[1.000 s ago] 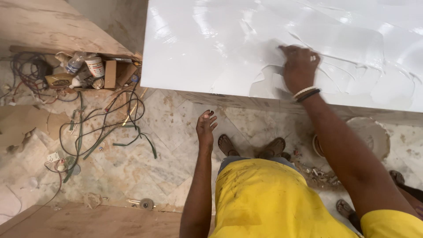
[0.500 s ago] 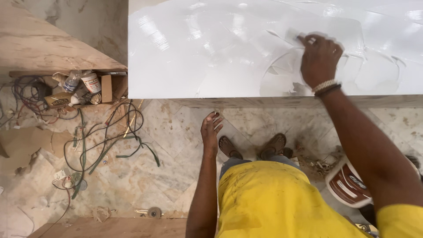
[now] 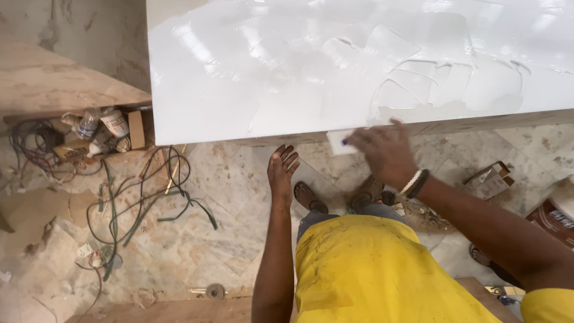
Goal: The person spreads a white adhesive substance across a large flat board using a small rectangular tool. They repeatedly dip the tool into a bucket to reload adhesive and continue smoothing the surface in broad strokes.
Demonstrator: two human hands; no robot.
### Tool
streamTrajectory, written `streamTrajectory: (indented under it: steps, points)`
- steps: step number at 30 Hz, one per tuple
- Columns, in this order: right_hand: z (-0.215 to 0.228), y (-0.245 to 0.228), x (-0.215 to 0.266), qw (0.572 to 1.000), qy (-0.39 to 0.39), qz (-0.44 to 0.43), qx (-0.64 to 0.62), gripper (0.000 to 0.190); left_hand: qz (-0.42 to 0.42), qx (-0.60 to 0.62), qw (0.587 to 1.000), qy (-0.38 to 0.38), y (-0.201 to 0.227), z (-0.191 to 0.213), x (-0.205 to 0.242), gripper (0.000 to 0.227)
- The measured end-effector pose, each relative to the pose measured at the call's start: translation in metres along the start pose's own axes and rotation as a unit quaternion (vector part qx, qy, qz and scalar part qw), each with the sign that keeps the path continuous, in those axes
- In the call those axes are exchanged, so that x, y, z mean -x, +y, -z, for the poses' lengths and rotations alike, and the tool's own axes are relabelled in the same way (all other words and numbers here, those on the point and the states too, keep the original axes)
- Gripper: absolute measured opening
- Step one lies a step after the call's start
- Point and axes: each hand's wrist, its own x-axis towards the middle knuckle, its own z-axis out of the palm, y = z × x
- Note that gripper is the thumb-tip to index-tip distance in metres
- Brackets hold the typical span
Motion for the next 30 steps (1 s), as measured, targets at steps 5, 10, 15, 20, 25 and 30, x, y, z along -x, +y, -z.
streamTrajectory:
  steps: [5, 10, 15, 20, 25, 30]
  points:
    - [0.006, 0.118, -0.040, 0.976, 0.158, -0.146, -0.016, 0.047, 0.008, 0.001, 1.000, 0.001, -0.010, -0.005, 0.008, 0.074]
    - [-0.017, 0.150, -0.060, 0.963, 0.164, -0.198, -0.076, 0.046, 0.017, -0.014, 0.999, -0.030, -0.025, -0.023, 0.008, 0.072]
    - [-0.027, 0.065, -0.002, 0.997, 0.025, -0.074, 0.004, 0.050, 0.038, -0.015, 0.999, -0.034, -0.030, -0.032, 0.005, 0.071]
    - [0.000, 0.067, 0.039, 0.995, 0.032, -0.086, -0.028, 0.044, 0.055, -0.019, 0.998, -0.017, -0.031, -0.044, 0.001, 0.070]
    - [-0.011, 0.184, -0.009, 0.967, 0.192, -0.168, 0.005, 0.044, 0.039, -0.020, 0.998, -0.041, -0.032, -0.057, 0.005, 0.071]
    - [-0.029, 0.199, -0.009, 0.972, 0.149, -0.179, -0.015, 0.044, 0.040, -0.032, 0.997, -0.065, -0.039, -0.079, 0.010, 0.073]
